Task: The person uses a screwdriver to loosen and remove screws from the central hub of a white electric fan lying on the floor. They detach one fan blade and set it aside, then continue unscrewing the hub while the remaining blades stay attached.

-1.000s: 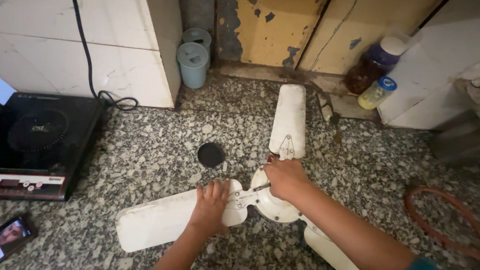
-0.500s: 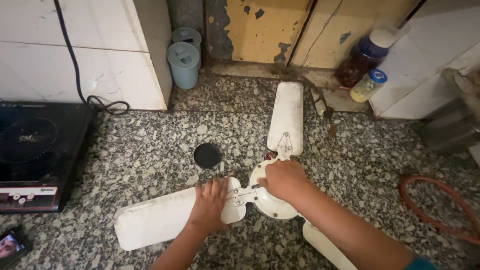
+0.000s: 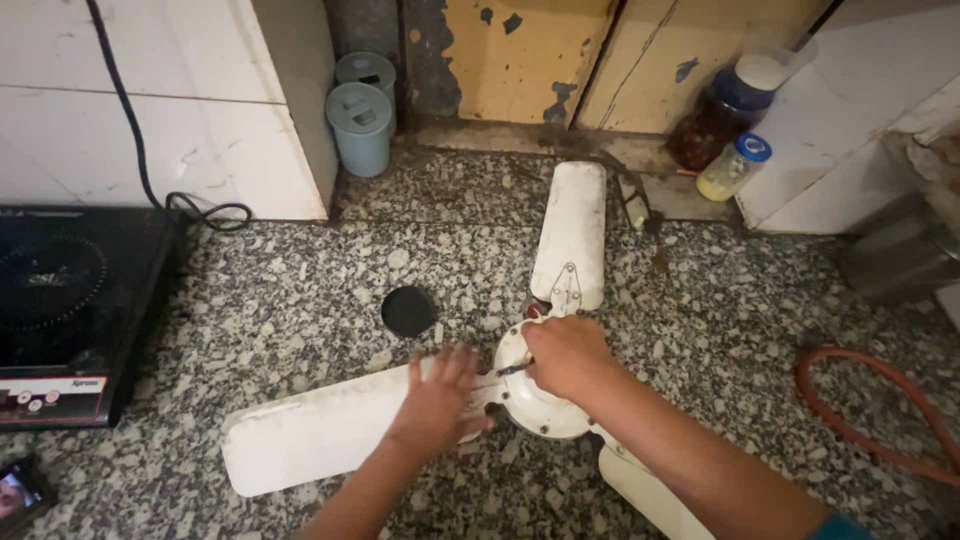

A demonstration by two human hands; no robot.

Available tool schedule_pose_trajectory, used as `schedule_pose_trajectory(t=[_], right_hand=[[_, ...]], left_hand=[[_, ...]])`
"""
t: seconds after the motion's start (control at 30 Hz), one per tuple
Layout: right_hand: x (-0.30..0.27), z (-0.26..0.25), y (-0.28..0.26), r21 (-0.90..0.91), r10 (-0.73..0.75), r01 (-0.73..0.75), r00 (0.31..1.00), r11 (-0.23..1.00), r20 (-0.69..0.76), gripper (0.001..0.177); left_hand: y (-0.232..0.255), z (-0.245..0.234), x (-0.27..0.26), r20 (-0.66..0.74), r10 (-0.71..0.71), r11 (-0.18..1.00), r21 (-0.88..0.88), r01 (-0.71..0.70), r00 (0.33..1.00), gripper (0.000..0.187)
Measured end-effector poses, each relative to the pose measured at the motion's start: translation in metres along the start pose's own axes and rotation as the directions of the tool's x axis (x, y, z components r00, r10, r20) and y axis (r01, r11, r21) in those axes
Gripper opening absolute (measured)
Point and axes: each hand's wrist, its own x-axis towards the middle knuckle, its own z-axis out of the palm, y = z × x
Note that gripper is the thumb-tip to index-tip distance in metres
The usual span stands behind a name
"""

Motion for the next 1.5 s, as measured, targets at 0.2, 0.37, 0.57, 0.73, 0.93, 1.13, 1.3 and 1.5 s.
schedule_pose_trajectory(t=[0.2, 0.37, 0.57, 0.73, 0.93, 1.13, 1.3, 1.5], right_hand=[[-0.004, -0.003, -0.002, 0.008, 0.052, -0.053, 0.998, 0.999, 0.047, 0.035], [-0.011, -0.005, -0.002, 0.029, -0.055, 0.059, 0.991, 0.998, -0.124, 0.022], [-0.011, -0.007, -0.001, 0.002, 0.002, -0.002, 0.999, 1.0, 0.054, 0.025], [-0.012, -0.006, 0.002, 0.037, -0.061, 0.064, 0.995, 0.997, -0.078, 0.027], [-0.011, -0.005, 0.003, 0.037, 0.018, -0.02, 0.998, 0.999, 0.063, 0.028], [-0.012, -0.008, 0.0, 0.027, -0.05, 0.051, 0.998, 0.998, -0.044, 0.027], [-0.012, -0.008, -0.001, 0.003, -0.018, 0.018, 0.996, 1.0, 0.087, 0.025], [-0.017, -0.015, 0.003, 0.027, -0.031, 0.031, 1.0, 0.999, 0.0, 0.027]], left_hand=[[0.008, 0.034, 0.03, -0.169, -0.022, 0.982, -0.187, -0.01, 0.985, 0.043], [0.006, 0.051, 0.043, -0.32, 0.017, 0.982, -0.173, -0.076, 0.947, 0.027], [0.007, 0.054, 0.048, -0.289, 0.018, 0.986, -0.155, -0.065, 0.957, 0.02], [0.007, 0.048, 0.049, -0.296, 0.024, 0.989, -0.133, -0.066, 0.955, 0.009], [0.009, 0.048, 0.048, -0.322, 0.024, 0.988, -0.138, -0.072, 0.946, 0.01], [0.008, 0.05, 0.048, -0.291, 0.004, 0.991, -0.129, -0.043, 0.957, 0.005], [0.008, 0.049, 0.048, -0.286, 0.011, 0.991, -0.123, -0.049, 0.958, 0.004], [0.011, 0.041, 0.048, -0.266, 0.002, 0.994, -0.107, -0.032, 0.964, 0.011]])
